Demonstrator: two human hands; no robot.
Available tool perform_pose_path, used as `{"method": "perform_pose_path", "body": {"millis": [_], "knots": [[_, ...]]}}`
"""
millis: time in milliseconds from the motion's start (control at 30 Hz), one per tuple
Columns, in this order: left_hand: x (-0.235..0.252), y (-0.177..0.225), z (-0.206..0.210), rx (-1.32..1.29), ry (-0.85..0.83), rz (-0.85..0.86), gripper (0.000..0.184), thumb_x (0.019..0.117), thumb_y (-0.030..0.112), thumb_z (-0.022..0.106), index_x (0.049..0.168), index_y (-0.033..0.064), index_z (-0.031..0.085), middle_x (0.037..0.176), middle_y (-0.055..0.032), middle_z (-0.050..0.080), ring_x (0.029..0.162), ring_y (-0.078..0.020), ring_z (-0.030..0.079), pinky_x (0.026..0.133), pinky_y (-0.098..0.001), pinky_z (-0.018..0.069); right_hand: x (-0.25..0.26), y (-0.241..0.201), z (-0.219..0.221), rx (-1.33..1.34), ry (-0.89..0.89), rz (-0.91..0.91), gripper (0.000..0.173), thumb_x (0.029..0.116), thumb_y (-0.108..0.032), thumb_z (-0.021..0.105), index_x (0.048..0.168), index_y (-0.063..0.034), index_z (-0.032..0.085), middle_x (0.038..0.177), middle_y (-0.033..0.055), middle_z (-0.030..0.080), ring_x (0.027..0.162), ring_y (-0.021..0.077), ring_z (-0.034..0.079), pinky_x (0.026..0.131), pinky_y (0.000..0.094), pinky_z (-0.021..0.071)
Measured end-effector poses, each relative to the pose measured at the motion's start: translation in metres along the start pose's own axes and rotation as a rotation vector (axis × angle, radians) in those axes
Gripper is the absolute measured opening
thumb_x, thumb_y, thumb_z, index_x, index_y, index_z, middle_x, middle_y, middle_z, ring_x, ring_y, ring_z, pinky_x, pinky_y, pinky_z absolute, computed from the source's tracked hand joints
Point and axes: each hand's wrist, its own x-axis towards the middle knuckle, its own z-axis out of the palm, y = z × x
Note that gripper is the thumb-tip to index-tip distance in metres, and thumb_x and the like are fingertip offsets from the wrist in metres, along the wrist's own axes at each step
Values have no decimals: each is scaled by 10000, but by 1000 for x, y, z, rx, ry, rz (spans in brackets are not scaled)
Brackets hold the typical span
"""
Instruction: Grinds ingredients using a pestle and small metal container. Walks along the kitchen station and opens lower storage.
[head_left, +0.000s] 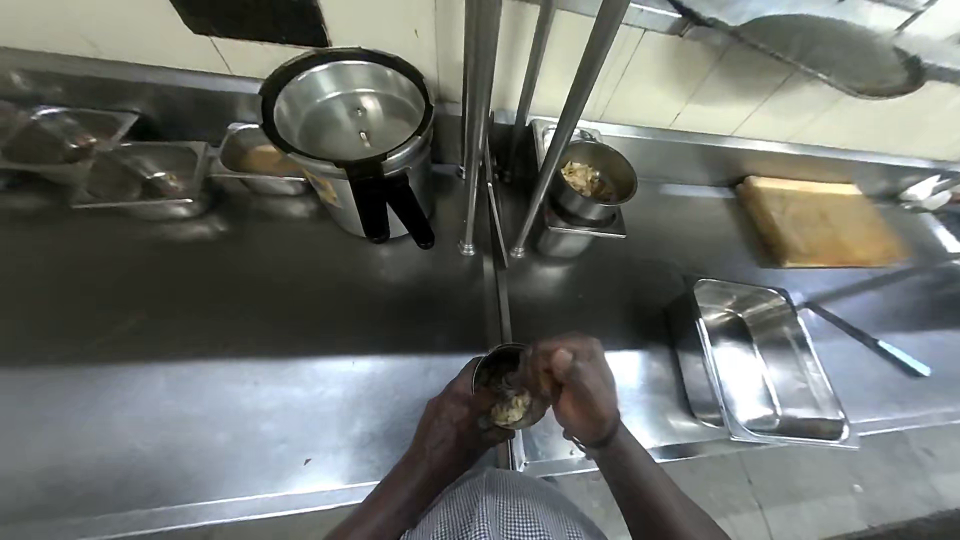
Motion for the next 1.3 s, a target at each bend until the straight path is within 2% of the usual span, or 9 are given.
{"method": "perform_pose_path", "body": {"millis": [133,200,300,400,500,733,933,1133,1300], "knots": [[-4,-3,5,3,80,33,363,742,470,869,913,171,756,1376,-122,629,1146,-217,693,851,-425,624,-7,-38,4,5,-51,-19,527,1046,-529,484,682,-151,528,564,-88,408,512,-5,423,501,176,374],[-2,0,4,-5,49,15,347,743,463,875,876,168,749,1373,-114,629,1130,-218,698,839,-430,627,-15,-22,2,-3,-43,18,533,1040,-537,497,679,-147,540,555,-91,416,507,-18,426,494,165,374],[2,11,-1,5,-79,-47,369,789,479,836,966,160,777,1444,-134,589,1142,-255,695,870,-464,608,-19,6,1,9,-16,84,523,1016,-562,530,673,-168,552,545,-111,428,500,-40,430,498,150,384],[-1,3,2,23,61,-5,348,743,456,869,909,167,768,1349,-151,640,1034,-261,726,796,-469,624,-17,-7,1,47,-6,77,505,1013,-556,537,680,-178,572,551,-120,426,504,-37,425,499,156,375],[-5,-5,3,61,159,10,352,727,434,885,877,145,752,1347,-176,636,1058,-285,727,784,-476,633,-15,-37,1,67,-50,23,517,1031,-543,507,688,-158,545,559,-99,399,519,-9,421,529,184,382],[-3,1,-1,54,28,-67,357,761,472,860,928,168,776,1392,-139,619,1050,-248,724,815,-464,622,-16,12,2,24,2,56,526,1011,-564,539,662,-170,558,541,-118,423,498,-42,421,492,151,365],[-5,-4,2,67,113,6,331,741,433,885,886,169,749,1382,-158,616,1080,-268,718,791,-454,632,-12,-33,4,29,-70,11,540,1042,-540,485,671,-149,514,557,-89,390,513,-6,411,516,182,370],[3,6,-3,89,-31,-91,341,769,485,851,916,186,778,1406,-141,611,1057,-266,722,802,-472,619,-13,12,-8,-9,49,30,523,1012,-583,518,655,-201,540,541,-123,430,493,-36,435,488,150,382],[1,-3,-2,73,35,0,341,760,472,860,890,174,758,1394,-145,615,1077,-259,719,799,-458,628,-10,-20,-5,52,-2,-3,513,1025,-553,516,674,-180,553,553,-108,426,513,-13,443,513,176,391]]}}
